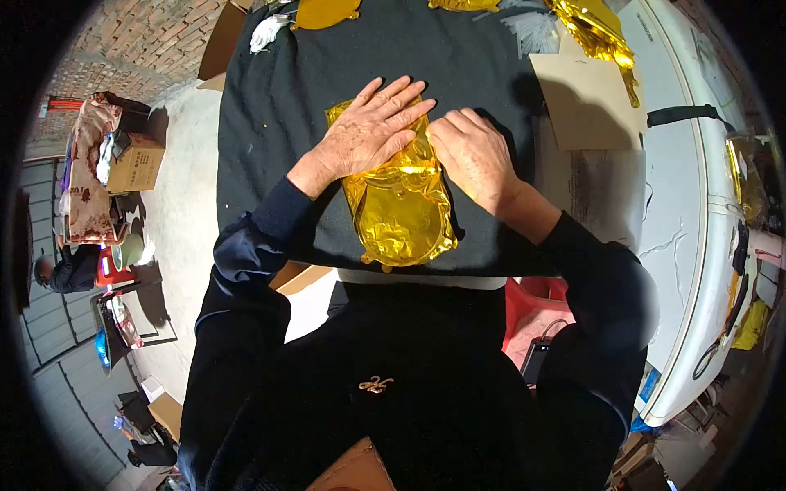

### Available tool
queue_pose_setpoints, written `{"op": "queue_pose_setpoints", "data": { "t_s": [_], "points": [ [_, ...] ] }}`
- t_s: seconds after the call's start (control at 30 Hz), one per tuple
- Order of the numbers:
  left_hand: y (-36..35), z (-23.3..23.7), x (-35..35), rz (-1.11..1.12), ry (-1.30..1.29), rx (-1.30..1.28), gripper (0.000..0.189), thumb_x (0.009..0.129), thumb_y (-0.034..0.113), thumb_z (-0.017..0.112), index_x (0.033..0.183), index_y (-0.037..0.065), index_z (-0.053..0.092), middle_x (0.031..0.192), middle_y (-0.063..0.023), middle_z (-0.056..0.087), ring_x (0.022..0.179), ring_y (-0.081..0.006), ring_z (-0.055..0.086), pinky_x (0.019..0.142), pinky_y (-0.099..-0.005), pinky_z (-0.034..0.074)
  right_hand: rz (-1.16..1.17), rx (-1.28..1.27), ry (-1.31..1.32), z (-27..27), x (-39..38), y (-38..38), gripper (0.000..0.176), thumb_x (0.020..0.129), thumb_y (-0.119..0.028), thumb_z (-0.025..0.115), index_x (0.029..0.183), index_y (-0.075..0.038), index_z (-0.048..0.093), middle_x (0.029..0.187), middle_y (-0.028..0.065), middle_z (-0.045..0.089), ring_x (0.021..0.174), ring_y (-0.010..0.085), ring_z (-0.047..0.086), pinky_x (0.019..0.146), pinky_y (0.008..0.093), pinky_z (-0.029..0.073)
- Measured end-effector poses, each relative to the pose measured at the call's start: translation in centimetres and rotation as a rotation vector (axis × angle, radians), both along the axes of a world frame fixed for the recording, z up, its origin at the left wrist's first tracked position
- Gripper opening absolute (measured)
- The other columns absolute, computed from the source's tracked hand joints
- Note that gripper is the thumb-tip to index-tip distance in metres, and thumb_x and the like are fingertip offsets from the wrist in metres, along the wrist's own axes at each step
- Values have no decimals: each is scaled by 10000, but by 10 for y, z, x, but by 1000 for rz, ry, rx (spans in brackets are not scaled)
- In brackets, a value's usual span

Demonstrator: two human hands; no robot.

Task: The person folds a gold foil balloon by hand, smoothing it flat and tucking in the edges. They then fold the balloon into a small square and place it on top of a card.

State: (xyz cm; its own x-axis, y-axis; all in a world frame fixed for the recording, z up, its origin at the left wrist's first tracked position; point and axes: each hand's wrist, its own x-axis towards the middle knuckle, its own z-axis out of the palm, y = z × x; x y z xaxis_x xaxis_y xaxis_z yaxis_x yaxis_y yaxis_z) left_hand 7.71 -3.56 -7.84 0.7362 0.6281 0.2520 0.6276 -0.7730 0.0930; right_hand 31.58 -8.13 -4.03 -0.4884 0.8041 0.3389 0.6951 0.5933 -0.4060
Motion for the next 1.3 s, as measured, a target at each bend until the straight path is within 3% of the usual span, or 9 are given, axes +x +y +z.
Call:
{"op": "queue_pose_setpoints", "data": {
  "t_s": [0.1, 0.2, 0.53, 0.73, 0.77, 0.87, 0.97, 1.1, 1.3],
  "points": [
    [1, -4, 0, 6, 10, 13, 606, 1118, 554, 239, 1619, 252, 399, 1700, -56, 334, 1596, -254, 232, 1321, -502, 122, 126, 168, -51, -13, 0, -6, 321, 863, -117, 669, 1169, -24, 701, 1180, 82, 671, 1235, 266, 595, 1085, 436, 443],
    [1, -5, 1, 14, 10, 25, 630, 1109, 586, 216, 1615, 263, 405, 1699, -41, 338, 1595, -243, 235, 1323, -495, 126, 187, 267, -104, -19, 4, -13, 331, 873, -116, 661, 1175, 14, 691, 1220, 119, 668, 1260, 289, 593, 1105, 431, 446],
    [3, -13, 0, 23, 26, 101, 632, 1098, 613, 218, 1620, 298, 387, 1699, -15, 337, 1589, -235, 248, 1324, -494, 144, 271, 128, 62, -10, 14, -56, 329, 802, -27, 701, 1116, 70, 686, 1125, 166, 685, 1128, 353, 651, 1000, 431, 526],
    [4, -14, 0, 21, 39, 114, 639, 1096, 624, 219, 1627, 302, 372, 1700, -20, 334, 1590, -236, 243, 1321, -504, 151, 273, -26, 49, 1, 27, -67, 379, 789, 30, 662, 1166, 29, 694, 1130, 146, 701, 1124, 347, 655, 1004, 432, 526],
    [4, -14, -1, 24, 44, 114, 642, 1095, 627, 220, 1627, 302, 371, 1700, -23, 333, 1591, -237, 242, 1320, -505, 152, 234, -69, -4, 6, 32, -70, 453, 789, 63, 631, 1235, 3, 680, 1220, 137, 687, 1211, 341, 625, 1065, 434, 488],
    [5, -17, -1, 17, 31, 120, 647, 1094, 632, 222, 1629, 298, 368, 1701, -30, 330, 1590, -242, 246, 1319, -510, 155, 222, -4, -73, 11, 37, -80, 558, 781, 38, 659, 1337, -14, 634, 1362, 147, 622, 1350, 343, 545, 1158, 444, 415],
    [5, -18, -1, 15, 15, 109, 645, 1095, 629, 228, 1629, 296, 368, 1702, -32, 329, 1588, -243, 251, 1318, -513, 160, 271, -164, -79, 16, 40, -98, 699, 764, -49, 760, 1434, -39, 563, 1498, 163, 512, 1460, 357, 438, 1229, 467, 332],
    [4, -18, -1, 15, 13, 109, 649, 1094, 631, 225, 1630, 293, 367, 1701, -36, 329, 1588, -246, 252, 1317, -508, 164, 273, -228, -74, 14, 36, -115, 941, 676, -187, 918, 1503, -62, 487, 1560, 195, 419, 1494, 392, 375, 1259, 501, 288],
    [-4, -11, 0, -30, 11, 81, 645, 1098, 620, 250, 1635, 279, 357, 1709, -50, 311, 1589, -260, 250, 1318, -491, 158, 224, -194, -46, 7, 31, -124, 937, 677, -206, 915, 1499, -67, 488, 1574, 193, 395, 1502, 383, 364, 1263, 510, 280]
  ]
}}
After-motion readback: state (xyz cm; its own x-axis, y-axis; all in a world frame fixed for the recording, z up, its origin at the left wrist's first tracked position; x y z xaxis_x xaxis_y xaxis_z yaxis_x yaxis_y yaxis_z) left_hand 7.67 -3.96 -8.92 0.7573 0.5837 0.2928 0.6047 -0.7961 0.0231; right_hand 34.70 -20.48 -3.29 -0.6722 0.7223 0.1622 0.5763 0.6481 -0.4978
